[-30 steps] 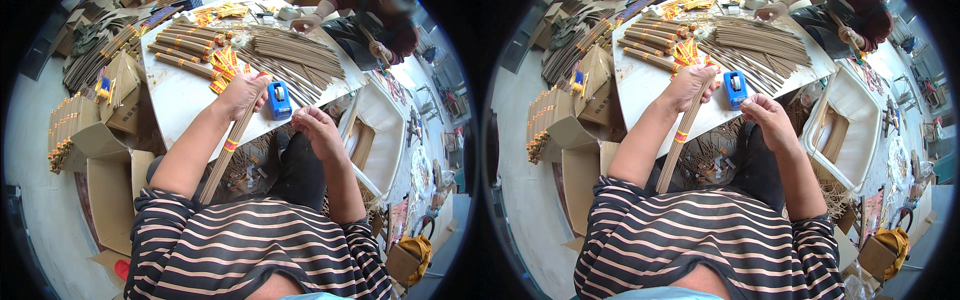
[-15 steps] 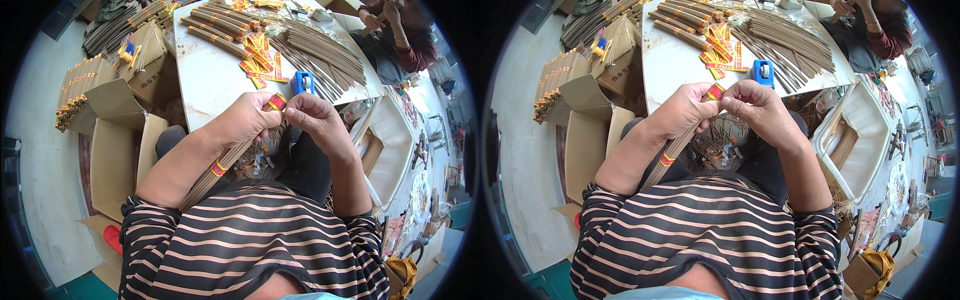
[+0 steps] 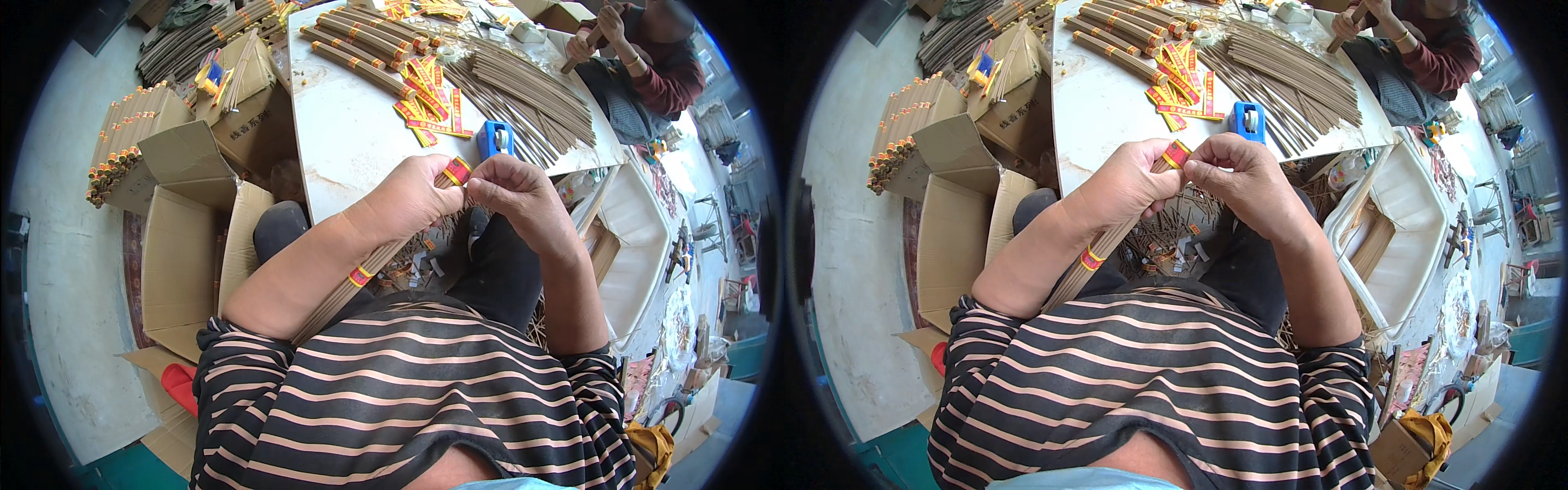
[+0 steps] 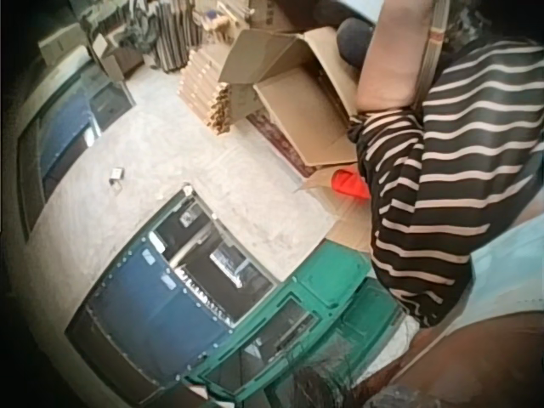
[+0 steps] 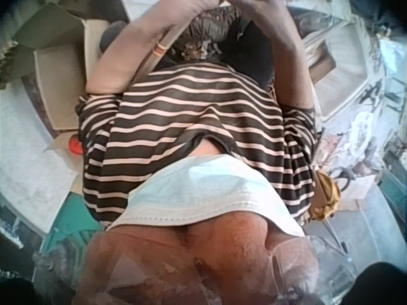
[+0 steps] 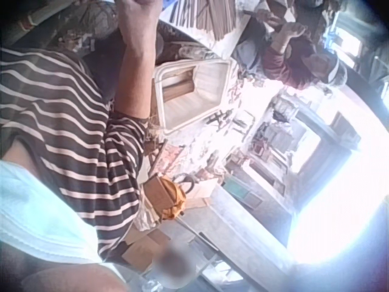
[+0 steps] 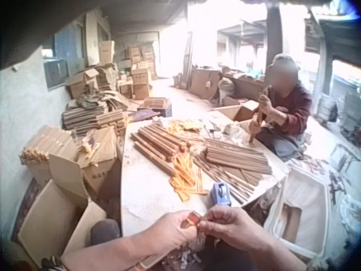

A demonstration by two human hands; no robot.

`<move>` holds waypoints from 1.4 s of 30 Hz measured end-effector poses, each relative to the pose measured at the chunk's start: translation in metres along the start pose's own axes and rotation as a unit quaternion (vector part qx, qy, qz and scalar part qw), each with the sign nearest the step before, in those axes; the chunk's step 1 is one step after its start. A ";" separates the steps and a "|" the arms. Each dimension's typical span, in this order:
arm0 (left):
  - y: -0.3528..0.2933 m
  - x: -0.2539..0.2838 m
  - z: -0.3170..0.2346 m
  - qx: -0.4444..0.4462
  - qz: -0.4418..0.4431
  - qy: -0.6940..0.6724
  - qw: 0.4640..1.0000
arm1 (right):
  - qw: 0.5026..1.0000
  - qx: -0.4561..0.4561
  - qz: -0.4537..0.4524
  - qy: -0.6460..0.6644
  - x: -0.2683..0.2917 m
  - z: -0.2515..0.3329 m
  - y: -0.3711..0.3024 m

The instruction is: The person gathers incense sticks, aligns them into bundles, wraps each bundle with a red and yellow paper label, and secures it with tape. The finished bundles are placed into a cardboard box.

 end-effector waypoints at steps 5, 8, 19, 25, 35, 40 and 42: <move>0.004 0.006 -0.001 -0.057 -0.029 0.084 0.994 | 1.000 -0.012 -0.019 -0.013 0.001 -0.003 0.001; 0.004 0.006 -0.006 -0.077 -0.041 0.109 0.990 | 0.999 -0.027 -0.035 -0.027 0.003 -0.006 0.002; 0.002 0.009 -0.007 -0.120 -0.069 0.140 0.980 | 0.995 -0.053 -0.071 -0.041 0.006 -0.012 0.003; -0.009 0.004 -0.007 -0.072 -0.028 0.073 0.994 | 0.998 -0.025 -0.063 0.003 0.002 -0.011 0.002; -0.020 -0.010 -0.003 0.002 0.038 -0.078 0.996 | 0.997 -0.019 -0.076 -0.019 0.002 -0.006 -0.007; -0.022 -0.015 -0.004 0.002 0.049 -0.117 0.992 | 0.995 -0.012 -0.091 -0.040 0.006 -0.004 -0.011; -0.023 -0.017 -0.006 0.004 0.057 -0.131 0.990 | 0.996 0.003 -0.086 -0.002 0.005 -0.006 -0.011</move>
Point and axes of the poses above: each hand's wrist, its own y-axis towards the middle knuckle, its own x-axis out of the back of the hand, z = x × y, the point moved 9 cm from there along y, towards the middle knuckle
